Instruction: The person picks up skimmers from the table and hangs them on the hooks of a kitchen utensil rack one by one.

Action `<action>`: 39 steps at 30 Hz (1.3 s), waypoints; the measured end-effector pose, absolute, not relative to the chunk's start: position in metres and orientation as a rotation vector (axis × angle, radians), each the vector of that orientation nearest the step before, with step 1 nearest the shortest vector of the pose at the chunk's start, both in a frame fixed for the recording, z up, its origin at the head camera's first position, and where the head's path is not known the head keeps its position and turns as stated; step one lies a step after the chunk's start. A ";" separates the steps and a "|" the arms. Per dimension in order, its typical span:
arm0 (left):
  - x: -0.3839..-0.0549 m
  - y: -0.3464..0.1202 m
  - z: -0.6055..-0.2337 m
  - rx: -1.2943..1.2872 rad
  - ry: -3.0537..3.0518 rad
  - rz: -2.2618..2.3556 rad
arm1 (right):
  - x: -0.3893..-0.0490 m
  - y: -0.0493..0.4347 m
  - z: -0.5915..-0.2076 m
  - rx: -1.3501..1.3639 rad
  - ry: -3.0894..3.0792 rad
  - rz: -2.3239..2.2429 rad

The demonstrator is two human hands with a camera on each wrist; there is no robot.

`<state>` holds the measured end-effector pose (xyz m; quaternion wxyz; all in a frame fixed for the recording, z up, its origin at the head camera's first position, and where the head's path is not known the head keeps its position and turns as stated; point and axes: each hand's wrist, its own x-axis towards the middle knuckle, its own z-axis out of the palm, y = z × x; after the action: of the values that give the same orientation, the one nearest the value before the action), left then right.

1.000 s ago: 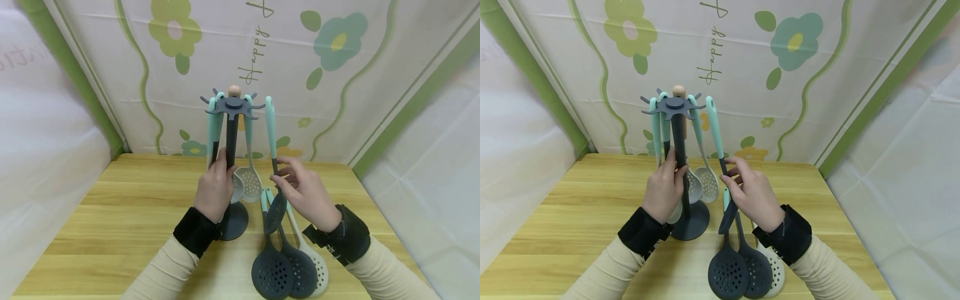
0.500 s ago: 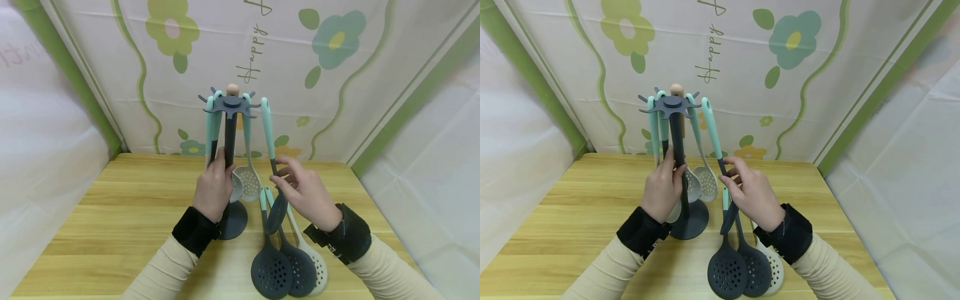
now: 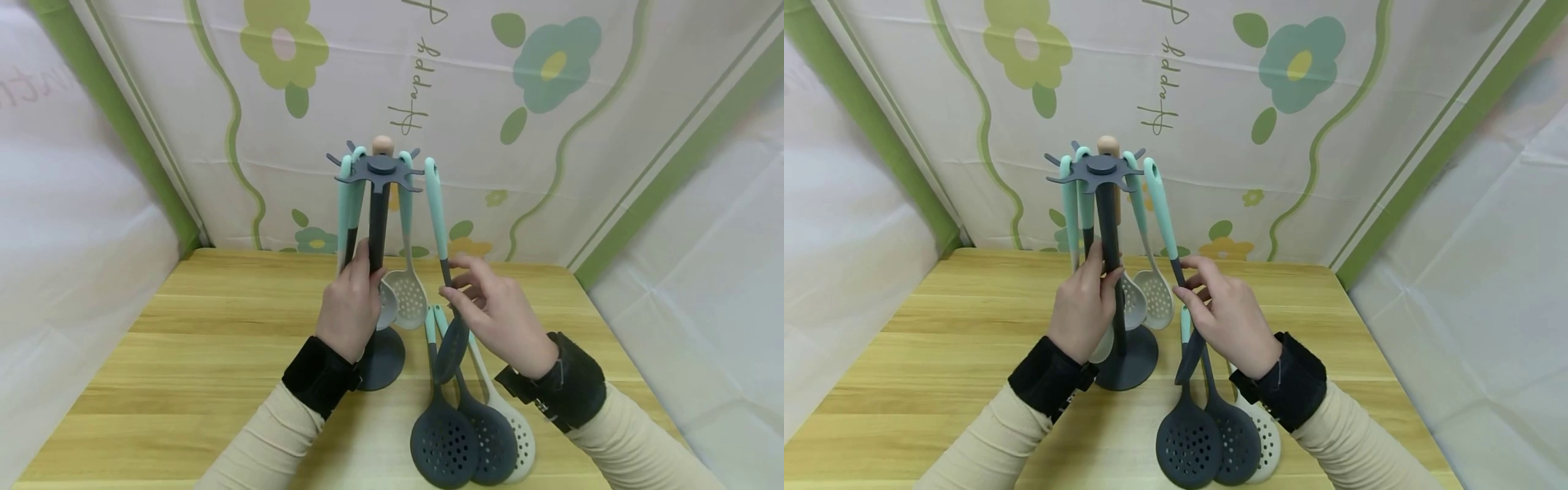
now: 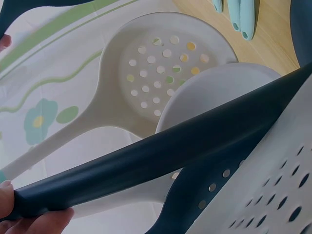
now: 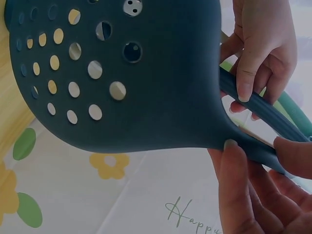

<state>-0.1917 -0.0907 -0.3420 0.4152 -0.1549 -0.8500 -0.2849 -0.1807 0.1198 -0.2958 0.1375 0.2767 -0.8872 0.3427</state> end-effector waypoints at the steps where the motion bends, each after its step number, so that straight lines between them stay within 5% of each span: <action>1: -0.192 -0.091 -0.342 -0.389 -2.136 -0.714 | -0.181 0.120 -0.296 0.803 -2.567 0.991; 39: -0.193 -0.090 -0.343 -0.384 -2.148 -0.707 | -0.188 0.096 -0.313 0.901 -2.528 0.904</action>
<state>-0.1926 -0.0901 -0.3427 0.4111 -0.1526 -0.8536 -0.2810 -0.1883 0.0956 -0.3132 0.1543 0.3145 -0.8819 0.3155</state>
